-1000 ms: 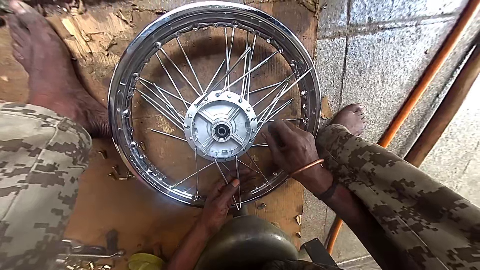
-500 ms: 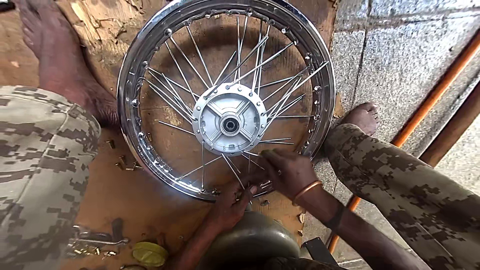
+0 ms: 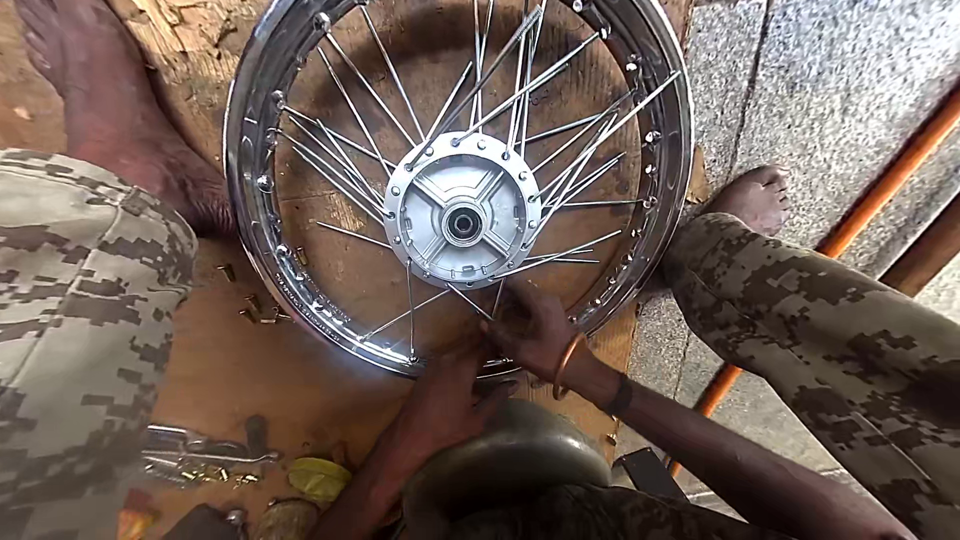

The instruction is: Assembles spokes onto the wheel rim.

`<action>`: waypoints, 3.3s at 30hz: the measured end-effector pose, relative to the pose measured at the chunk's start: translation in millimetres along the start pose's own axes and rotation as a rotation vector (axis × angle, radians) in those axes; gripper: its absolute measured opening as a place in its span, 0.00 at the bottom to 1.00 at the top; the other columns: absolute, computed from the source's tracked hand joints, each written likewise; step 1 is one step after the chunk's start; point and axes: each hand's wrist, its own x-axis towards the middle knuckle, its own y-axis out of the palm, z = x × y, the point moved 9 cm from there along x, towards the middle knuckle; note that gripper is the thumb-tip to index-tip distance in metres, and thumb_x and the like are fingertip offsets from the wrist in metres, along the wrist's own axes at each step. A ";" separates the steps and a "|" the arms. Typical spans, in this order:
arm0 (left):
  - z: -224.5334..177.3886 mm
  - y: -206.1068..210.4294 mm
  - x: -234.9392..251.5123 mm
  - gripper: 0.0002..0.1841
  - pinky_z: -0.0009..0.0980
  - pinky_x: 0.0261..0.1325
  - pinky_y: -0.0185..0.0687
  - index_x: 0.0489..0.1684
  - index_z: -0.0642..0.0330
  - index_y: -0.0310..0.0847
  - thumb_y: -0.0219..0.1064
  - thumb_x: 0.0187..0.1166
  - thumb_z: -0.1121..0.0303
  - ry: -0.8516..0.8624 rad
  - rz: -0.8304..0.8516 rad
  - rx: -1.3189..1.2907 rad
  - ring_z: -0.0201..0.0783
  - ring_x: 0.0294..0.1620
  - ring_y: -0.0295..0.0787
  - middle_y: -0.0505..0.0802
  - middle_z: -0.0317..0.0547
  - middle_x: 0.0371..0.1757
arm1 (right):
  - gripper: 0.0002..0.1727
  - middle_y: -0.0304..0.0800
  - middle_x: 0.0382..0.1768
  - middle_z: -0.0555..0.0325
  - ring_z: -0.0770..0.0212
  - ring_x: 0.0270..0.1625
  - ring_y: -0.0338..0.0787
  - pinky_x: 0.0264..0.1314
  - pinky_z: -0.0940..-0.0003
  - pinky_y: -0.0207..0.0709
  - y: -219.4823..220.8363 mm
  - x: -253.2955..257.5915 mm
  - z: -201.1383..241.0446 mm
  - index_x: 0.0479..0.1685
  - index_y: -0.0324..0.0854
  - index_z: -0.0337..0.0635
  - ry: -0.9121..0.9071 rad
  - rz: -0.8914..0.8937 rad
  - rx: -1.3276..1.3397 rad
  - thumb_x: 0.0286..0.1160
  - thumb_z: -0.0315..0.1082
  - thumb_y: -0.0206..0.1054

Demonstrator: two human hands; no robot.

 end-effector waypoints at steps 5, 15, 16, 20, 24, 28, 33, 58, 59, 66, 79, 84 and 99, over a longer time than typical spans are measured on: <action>11.0 -35.7 -45.7 0.22 0.39 0.70 0.87 0.71 0.35 0.85 0.63 0.82 0.44 -0.057 -0.165 -0.044 0.29 0.73 0.84 0.80 0.26 0.82 | 0.09 0.89 0.36 0.60 0.69 0.33 0.90 0.37 0.73 0.88 8.3 3.0 -5.4 0.53 0.80 0.41 -0.007 0.167 0.173 0.79 0.30 0.68; 111.0 -76.4 -111.7 0.18 0.42 0.46 0.97 0.61 0.55 0.85 0.65 0.83 0.55 -0.528 -0.278 -0.435 0.42 0.47 0.98 0.98 0.41 0.48 | 0.06 0.94 0.32 0.61 0.68 0.30 0.94 0.37 0.72 0.92 15.6 -1.3 -4.8 0.53 0.79 0.40 0.028 0.221 0.125 0.82 0.27 0.66; 104.3 -55.2 -101.6 0.17 0.43 0.52 0.97 0.62 0.60 0.83 0.64 0.85 0.58 -0.541 -0.237 -0.598 0.45 0.51 0.98 0.97 0.46 0.51 | 0.06 0.95 0.33 0.60 0.67 0.31 0.96 0.38 0.72 0.93 17.1 0.4 -3.3 0.52 0.79 0.40 0.053 0.226 0.162 0.83 0.26 0.66; 71.9 -0.4 -63.2 0.15 0.46 0.56 0.95 0.56 0.77 0.76 0.50 0.94 0.70 -0.576 -0.340 -1.212 0.57 0.49 0.97 0.95 0.68 0.49 | 0.06 0.95 0.33 0.60 0.67 0.32 0.95 0.39 0.71 0.92 20.5 4.5 -3.3 0.53 0.79 0.40 0.100 0.238 0.119 0.83 0.27 0.66; 61.1 12.4 -61.1 0.17 0.46 0.58 0.94 0.54 0.77 0.75 0.46 0.95 0.69 -0.534 -0.477 -1.478 0.58 0.49 0.97 0.94 0.70 0.47 | 0.06 0.86 0.28 0.60 0.67 0.29 0.88 0.36 0.68 0.86 19.7 5.2 -7.0 0.52 0.78 0.41 0.049 0.242 -0.066 0.83 0.31 0.65; 58.5 11.1 -61.1 0.18 0.45 0.58 0.93 0.56 0.77 0.74 0.43 0.95 0.69 -0.571 -0.497 -1.502 0.56 0.49 0.97 0.94 0.69 0.47 | 0.08 0.85 0.31 0.58 0.67 0.31 0.89 0.39 0.67 0.87 25.1 2.3 -2.5 0.57 0.74 0.38 0.007 0.222 -0.118 0.87 0.30 0.60; 62.9 12.7 -61.5 0.17 0.46 0.60 0.93 0.61 0.75 0.74 0.47 0.95 0.68 -0.526 -0.377 -1.448 0.58 0.54 0.96 0.94 0.70 0.53 | 0.13 0.88 0.36 0.58 0.66 0.37 0.91 0.46 0.64 0.88 25.4 1.1 -6.1 0.64 0.74 0.39 0.045 0.237 -0.138 0.89 0.33 0.59; 123.3 -184.3 -105.8 0.14 0.55 0.53 0.87 0.65 0.65 0.84 0.62 0.87 0.71 -0.427 -0.704 0.425 0.55 0.49 0.91 0.88 0.61 0.57 | 0.13 0.87 0.33 0.60 0.66 0.32 0.90 0.38 0.65 0.89 28.1 -4.9 -9.6 0.64 0.71 0.40 0.041 0.118 -0.127 0.89 0.35 0.58; 123.5 -179.9 -110.8 0.14 0.53 0.51 0.88 0.63 0.65 0.85 0.60 0.88 0.71 -0.414 -0.702 0.413 0.53 0.47 0.90 0.88 0.59 0.55 | 0.12 0.86 0.32 0.59 0.65 0.31 0.89 0.37 0.64 0.88 28.3 -5.0 -9.0 0.62 0.71 0.39 0.029 0.112 -0.122 0.89 0.35 0.59; 130.4 -144.0 -116.2 0.15 0.42 0.49 0.93 0.55 0.68 0.82 0.69 0.78 0.68 -0.405 -0.870 0.251 0.44 0.45 0.92 0.86 0.58 0.54 | 0.15 0.91 0.38 0.57 0.67 0.35 0.95 0.41 0.66 0.93 31.7 -6.1 -8.2 0.69 0.68 0.37 -0.005 0.126 -0.042 0.90 0.32 0.57; 138.2 -175.8 -108.3 0.16 0.48 0.57 0.93 0.61 0.63 0.85 0.74 0.77 0.73 -0.442 -0.816 0.297 0.46 0.52 0.94 0.91 0.55 0.57 | 0.12 0.93 0.37 0.64 0.70 0.37 0.95 0.46 0.68 0.94 33.2 -5.7 -19.0 0.65 0.71 0.42 0.064 0.137 -0.011 0.90 0.34 0.56; 133.9 -169.7 -119.8 0.11 0.42 0.51 0.95 0.54 0.57 0.90 0.74 0.77 0.69 -0.460 -0.715 0.193 0.39 0.46 0.95 0.93 0.48 0.52 | 0.14 0.91 0.36 0.62 0.69 0.35 0.94 0.42 0.68 0.93 32.4 -5.5 -13.7 0.66 0.69 0.41 0.064 0.149 -0.004 0.90 0.34 0.59; 81.1 33.0 -56.5 0.05 0.38 0.55 0.94 0.46 0.76 0.81 0.61 0.81 0.85 -0.577 -0.412 -1.308 0.47 0.46 0.97 0.95 0.60 0.44 | 0.16 0.91 0.40 0.55 0.63 0.39 0.95 0.47 0.62 0.93 32.7 -3.4 -11.3 0.70 0.70 0.36 0.048 0.176 -0.039 0.89 0.32 0.59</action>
